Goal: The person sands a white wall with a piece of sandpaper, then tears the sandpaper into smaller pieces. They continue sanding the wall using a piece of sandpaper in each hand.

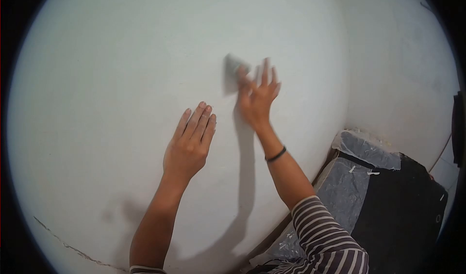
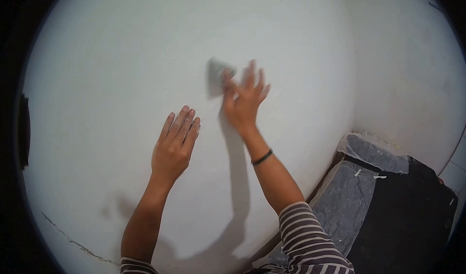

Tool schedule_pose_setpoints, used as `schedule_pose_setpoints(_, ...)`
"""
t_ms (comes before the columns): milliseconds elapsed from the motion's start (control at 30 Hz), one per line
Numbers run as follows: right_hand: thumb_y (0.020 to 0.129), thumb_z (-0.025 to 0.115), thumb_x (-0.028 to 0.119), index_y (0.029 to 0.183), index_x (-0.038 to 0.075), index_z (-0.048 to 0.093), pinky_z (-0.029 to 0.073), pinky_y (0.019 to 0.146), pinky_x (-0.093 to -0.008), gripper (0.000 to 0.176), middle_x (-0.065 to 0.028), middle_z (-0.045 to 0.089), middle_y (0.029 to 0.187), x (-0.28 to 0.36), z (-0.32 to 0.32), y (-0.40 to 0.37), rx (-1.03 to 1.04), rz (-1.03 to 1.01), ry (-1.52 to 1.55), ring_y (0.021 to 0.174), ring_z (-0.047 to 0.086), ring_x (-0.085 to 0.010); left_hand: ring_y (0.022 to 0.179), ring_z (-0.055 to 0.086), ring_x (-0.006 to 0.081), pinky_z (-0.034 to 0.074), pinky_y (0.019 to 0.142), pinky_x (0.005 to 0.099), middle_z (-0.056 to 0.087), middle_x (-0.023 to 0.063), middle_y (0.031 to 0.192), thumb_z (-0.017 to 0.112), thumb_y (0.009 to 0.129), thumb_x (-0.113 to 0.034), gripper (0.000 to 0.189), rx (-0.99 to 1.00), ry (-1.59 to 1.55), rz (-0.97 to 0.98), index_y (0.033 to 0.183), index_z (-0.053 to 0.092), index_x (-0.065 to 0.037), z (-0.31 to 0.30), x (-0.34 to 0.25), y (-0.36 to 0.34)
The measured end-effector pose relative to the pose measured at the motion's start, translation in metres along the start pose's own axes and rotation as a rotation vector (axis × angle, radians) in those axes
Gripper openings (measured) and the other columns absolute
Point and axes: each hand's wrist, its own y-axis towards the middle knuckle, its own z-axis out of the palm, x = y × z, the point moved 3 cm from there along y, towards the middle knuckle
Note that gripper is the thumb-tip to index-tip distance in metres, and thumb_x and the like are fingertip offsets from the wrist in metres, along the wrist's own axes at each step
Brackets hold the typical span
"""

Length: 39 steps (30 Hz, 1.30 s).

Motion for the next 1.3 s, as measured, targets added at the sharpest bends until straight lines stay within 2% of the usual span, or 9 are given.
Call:
schedule_pose_setpoints(67,0.091,0.064,0.019,0.132,0.028,0.071,0.006,0.115,-0.0742,0.043,-0.0186,0.032,0.165,-0.021,0.006,0.018,-0.113,0.223,0.059,0.151,0.020,-0.0485,0.137,0.055,0.0277,0.041,0.117,0.0478,0.067,0.0130,0.135,0.061,0.100,-0.012,0.027,0.015,0.005,0.001,0.124,0.068,-0.002,0.001,-0.002,-0.003)
schedule_pose_setpoints(300,0.093,0.058,0.014,0.131,0.028,0.072,0.008,0.115,-0.0755,0.044,-0.0159,0.032,0.165,-0.003,0.002,0.006,0.014,-0.114,-0.047,0.149,0.022,-0.0485,0.136,0.056,0.0274,0.043,0.116,0.0477,0.068,0.0124,0.133,0.061,0.100,-0.012,0.024,-0.014,-0.017,-0.013,0.121,0.070,-0.003,-0.001,0.000,0.001)
schedule_pose_setpoints(433,0.098,0.054,0.019,0.134,0.027,0.070,0.007,0.115,-0.0739,0.039,-0.0226,0.029,0.165,-0.055,0.015,0.050,-0.139,0.341,0.081,0.149,0.022,-0.0476,0.135,0.056,0.0277,0.043,0.116,0.0478,0.069,0.0130,0.132,0.062,0.099,-0.011,0.024,-0.012,0.000,-0.003,0.120,0.070,-0.002,0.002,0.002,0.001)
schedule_pose_setpoints(567,0.097,0.059,0.023,0.129,0.027,0.073,0.008,0.117,-0.0724,0.036,-0.0146,0.033,0.165,0.004,0.010,0.024,0.070,-0.096,0.076,0.151,0.021,-0.0466,0.135,0.057,0.0279,0.043,0.116,0.0478,0.069,0.0134,0.131,0.062,0.099,-0.011,0.024,-0.024,-0.017,-0.020,0.120,0.070,-0.002,0.000,0.000,0.003)
schedule_pose_setpoints(733,0.099,0.059,0.030,0.126,0.026,0.074,0.005,0.118,-0.0706,0.032,-0.0139,0.029,0.166,-0.099,0.008,0.062,-0.116,0.499,0.042,0.151,0.020,-0.0461,0.135,0.057,0.0278,0.043,0.116,0.0477,0.069,0.0134,0.131,0.064,0.099,-0.011,0.024,0.006,0.013,0.007,0.119,0.070,-0.002,-0.001,-0.001,-0.001)
schedule_pose_setpoints(867,0.102,0.054,0.035,0.121,0.021,0.077,0.005,0.118,-0.0703,0.033,-0.0141,0.029,0.167,-0.054,0.006,0.037,0.034,0.070,0.037,0.151,0.019,-0.0425,0.135,0.057,0.0276,0.043,0.116,0.0474,0.069,0.0131,0.130,0.065,0.098,-0.011,0.023,-0.017,0.008,-0.004,0.118,0.071,-0.002,0.000,0.001,0.004)
schedule_pose_setpoints(1000,0.101,0.055,0.032,0.128,0.021,0.074,0.004,0.118,-0.0696,0.035,-0.0142,0.028,0.167,-0.143,-0.003,0.042,-0.034,0.553,-0.071,0.151,0.019,-0.0409,0.135,0.057,0.0272,0.043,0.116,0.0473,0.070,0.0119,0.130,0.065,0.098,-0.012,0.023,-0.002,0.016,0.002,0.118,0.071,-0.002,-0.001,-0.001,0.002)
schedule_pose_setpoints(1233,0.097,0.059,0.030,0.125,0.027,0.076,0.004,0.118,-0.0715,0.032,-0.0156,0.025,0.168,-0.135,0.002,0.046,0.017,0.161,-0.131,0.151,0.018,-0.0450,0.134,0.058,0.0273,0.044,0.115,0.0479,0.070,0.0123,0.129,0.065,0.098,-0.011,0.024,-0.018,0.001,-0.013,0.119,0.071,-0.002,0.001,0.001,0.004)
schedule_pose_setpoints(1300,0.097,0.059,0.029,0.123,0.025,0.076,0.003,0.118,-0.0714,0.031,-0.0145,0.025,0.168,-0.189,-0.003,0.062,-0.099,0.616,-0.053,0.151,0.018,-0.0441,0.134,0.058,0.0275,0.044,0.115,0.0480,0.070,0.0126,0.129,0.065,0.098,-0.011,0.024,-0.008,0.018,-0.004,0.119,0.071,-0.002,-0.001,0.001,0.004)
